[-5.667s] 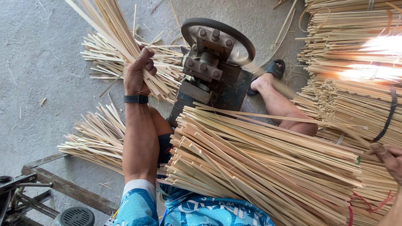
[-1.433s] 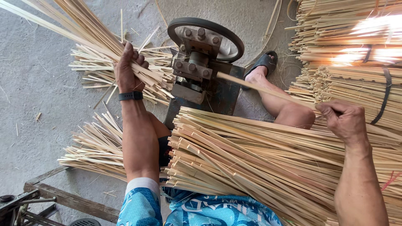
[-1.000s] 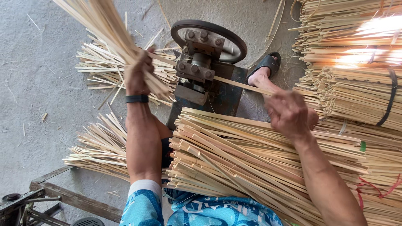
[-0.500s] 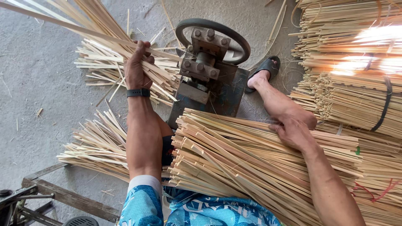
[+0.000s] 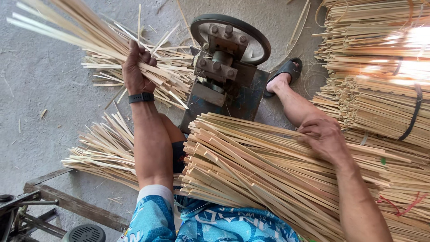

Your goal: The person sits on the floor and uses a bench grinder to smooth thin bamboo sticks. They hold a bundle in the left hand, feed individual sticks into the spinning wheel with the right hand, and place the finished sticks into a growing pile on the floor.

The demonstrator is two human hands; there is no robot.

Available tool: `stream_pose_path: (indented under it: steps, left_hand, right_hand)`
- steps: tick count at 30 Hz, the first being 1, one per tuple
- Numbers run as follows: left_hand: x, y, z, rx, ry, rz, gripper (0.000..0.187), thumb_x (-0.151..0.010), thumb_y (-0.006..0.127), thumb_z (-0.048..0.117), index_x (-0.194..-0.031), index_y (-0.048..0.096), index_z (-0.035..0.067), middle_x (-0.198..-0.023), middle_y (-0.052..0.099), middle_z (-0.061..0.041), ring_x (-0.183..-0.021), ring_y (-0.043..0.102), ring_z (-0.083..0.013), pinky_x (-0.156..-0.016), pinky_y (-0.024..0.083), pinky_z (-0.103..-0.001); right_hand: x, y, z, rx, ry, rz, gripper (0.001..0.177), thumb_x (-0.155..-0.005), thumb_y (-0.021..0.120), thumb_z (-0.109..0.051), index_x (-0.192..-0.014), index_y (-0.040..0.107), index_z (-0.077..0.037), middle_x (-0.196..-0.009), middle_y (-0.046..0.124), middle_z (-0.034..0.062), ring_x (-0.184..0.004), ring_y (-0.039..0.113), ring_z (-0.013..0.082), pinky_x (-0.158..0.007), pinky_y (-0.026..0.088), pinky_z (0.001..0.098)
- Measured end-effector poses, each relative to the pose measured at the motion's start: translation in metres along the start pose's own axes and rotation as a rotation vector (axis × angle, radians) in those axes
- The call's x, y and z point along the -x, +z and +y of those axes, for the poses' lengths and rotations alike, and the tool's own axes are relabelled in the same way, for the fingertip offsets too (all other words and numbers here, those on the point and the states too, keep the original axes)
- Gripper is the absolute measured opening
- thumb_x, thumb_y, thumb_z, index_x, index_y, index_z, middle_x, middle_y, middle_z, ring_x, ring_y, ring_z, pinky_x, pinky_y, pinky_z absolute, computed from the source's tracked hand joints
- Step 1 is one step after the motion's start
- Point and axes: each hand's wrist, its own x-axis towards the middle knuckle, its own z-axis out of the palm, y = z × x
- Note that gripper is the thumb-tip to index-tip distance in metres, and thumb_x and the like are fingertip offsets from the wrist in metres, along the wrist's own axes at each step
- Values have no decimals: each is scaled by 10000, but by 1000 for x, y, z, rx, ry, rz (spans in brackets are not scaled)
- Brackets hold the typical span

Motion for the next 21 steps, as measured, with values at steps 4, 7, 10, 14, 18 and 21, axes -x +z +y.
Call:
stream_pose_path:
  steps: [4, 7, 10, 14, 18, 21]
  left_hand:
    - [15, 18, 1, -50, -18, -38, 345, -962, 754, 139, -1224, 564, 19, -888, 638, -99, -644, 586, -138, -520, 503, -265]
    - [24, 35, 1, -149, -26, -63, 429, -933, 753, 96, -1280, 517, 9, -911, 658, -108, -649, 603, -131, -533, 539, -262]
    - [30, 47, -1, -250, -46, -52, 493, -912, 783, 73, -1299, 497, -37, -945, 676, -131, -692, 628, -143, -557, 565, -271]
    - [30, 57, -10, -408, -81, -17, 549, -877, 862, 70, -1270, 498, -49, -936, 666, -137, -720, 636, -162, -549, 561, -273]
    - [30, 60, -19, -409, -113, -92, 575, -829, 866, 100, -1246, 494, -35, -1056, 746, -172, -775, 656, -141, -565, 589, -267]
    - [27, 58, -26, -465, -134, -69, 530, -879, 840, 108, -1268, 505, -23, -997, 715, -170, -743, 643, -146, -544, 574, -267]
  right_hand:
    - [18, -24, 27, -353, 183, 8, 200, -861, 790, -240, -1037, 804, -148, -1007, 807, 26, -811, 713, 180, -634, 616, 266]
    - [26, -50, 41, -228, 87, 124, 152, -963, 736, -279, -1045, 794, -165, -1010, 779, 14, -919, 750, 131, -683, 636, 233]
    - [20, -72, 42, 97, 56, 219, 183, -1019, 739, -323, -1061, 796, -153, -993, 775, 38, -904, 742, 154, -727, 622, 275]
    - [-18, -67, 27, 262, 118, 92, 215, -984, 731, -351, -1057, 824, -173, -871, 777, 46, -762, 731, 166, -655, 619, 317]
    - [-61, -15, 8, 6, 140, -57, 269, -1011, 655, -330, -1229, 776, -228, -925, 754, 92, -572, 664, 240, -444, 557, 398]
    - [-76, 2, 17, 104, -299, 214, 304, -963, 765, -325, -1204, 741, -140, -1044, 742, 143, -791, 728, 207, -644, 635, 368]
